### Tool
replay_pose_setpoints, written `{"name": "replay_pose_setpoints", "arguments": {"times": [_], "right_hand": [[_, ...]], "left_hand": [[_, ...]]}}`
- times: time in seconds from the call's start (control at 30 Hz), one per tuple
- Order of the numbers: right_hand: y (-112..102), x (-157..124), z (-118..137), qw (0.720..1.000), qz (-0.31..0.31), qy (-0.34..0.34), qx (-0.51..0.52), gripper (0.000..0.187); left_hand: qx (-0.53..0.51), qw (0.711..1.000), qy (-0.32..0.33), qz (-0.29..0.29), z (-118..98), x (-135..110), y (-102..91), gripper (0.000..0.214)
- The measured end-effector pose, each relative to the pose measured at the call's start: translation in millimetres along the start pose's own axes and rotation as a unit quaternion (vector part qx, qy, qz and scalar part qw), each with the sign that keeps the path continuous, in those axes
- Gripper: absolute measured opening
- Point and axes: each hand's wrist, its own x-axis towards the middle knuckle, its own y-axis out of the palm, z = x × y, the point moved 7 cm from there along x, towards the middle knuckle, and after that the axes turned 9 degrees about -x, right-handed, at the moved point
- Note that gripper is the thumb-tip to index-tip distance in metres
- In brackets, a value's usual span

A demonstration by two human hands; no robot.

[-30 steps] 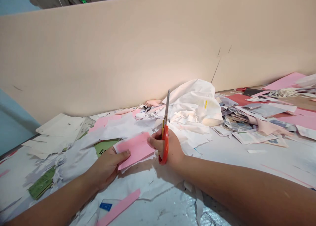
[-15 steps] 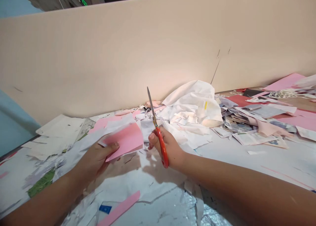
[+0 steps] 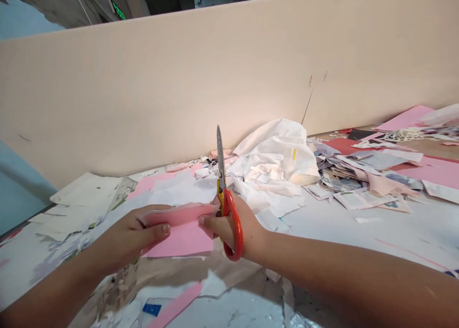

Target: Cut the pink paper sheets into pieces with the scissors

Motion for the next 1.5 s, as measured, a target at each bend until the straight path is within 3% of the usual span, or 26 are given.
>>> {"name": "replay_pose_setpoints", "arguments": {"times": [0.13, 0.23, 0.37, 0.57, 0.77, 0.93, 1.03, 1.2, 1.33, 1.5], "right_hand": [[-7.5, -0.8, -7.3, 0.994, -0.087, 0.066, 0.022, 0.028], [-9.4, -1.0, -14.8, 0.990, -0.118, 0.077, 0.017, 0.023], [-9.9, 1.9, -22.7, 0.990, -0.128, 0.042, 0.044, 0.021], [-15.7, 5.5, -27.5, 0.987, -0.137, -0.004, 0.080, 0.024], [-24.1, 7.2, -28.1, 0.984, -0.140, -0.053, 0.096, 0.039], [-18.6, 12.7, -22.2, 0.993, -0.080, -0.080, 0.020, 0.040], [-10.3, 13.5, -23.4, 0.996, -0.024, -0.048, 0.069, 0.028], [10.6, 5.3, -12.4, 0.982, 0.079, -0.032, 0.167, 0.038], [18.0, 3.9, -13.4, 0.977, 0.093, -0.008, 0.193, 0.030], [12.1, 3.7, -22.6, 0.986, 0.089, 0.042, 0.132, 0.031]], "left_hand": [[-0.061, 0.998, -0.021, -0.006, 10.7, 5.6, 3.3, 0.031], [-0.141, 0.989, -0.049, -0.002, 17.1, 8.9, 8.8, 0.028], [-0.192, 0.978, -0.087, -0.010, 23.5, 11.5, 8.7, 0.026], [-0.191, 0.975, -0.098, -0.051, 25.8, 12.2, -9.4, 0.029], [-0.188, 0.973, -0.087, -0.103, 25.0, 14.6, -26.2, 0.023], [-0.194, 0.973, -0.060, -0.107, 18.4, 14.9, -33.3, 0.017], [-0.191, 0.975, -0.049, -0.099, 13.5, 12.7, -36.5, 0.018], [-0.196, 0.973, -0.019, -0.120, 6.9, 10.0, -46.4, 0.023], [-0.207, 0.972, 0.004, -0.113, 2.8, 10.4, -48.6, 0.016], [-0.221, 0.965, 0.016, -0.140, -4.7, 8.4, -51.4, 0.017]]}}
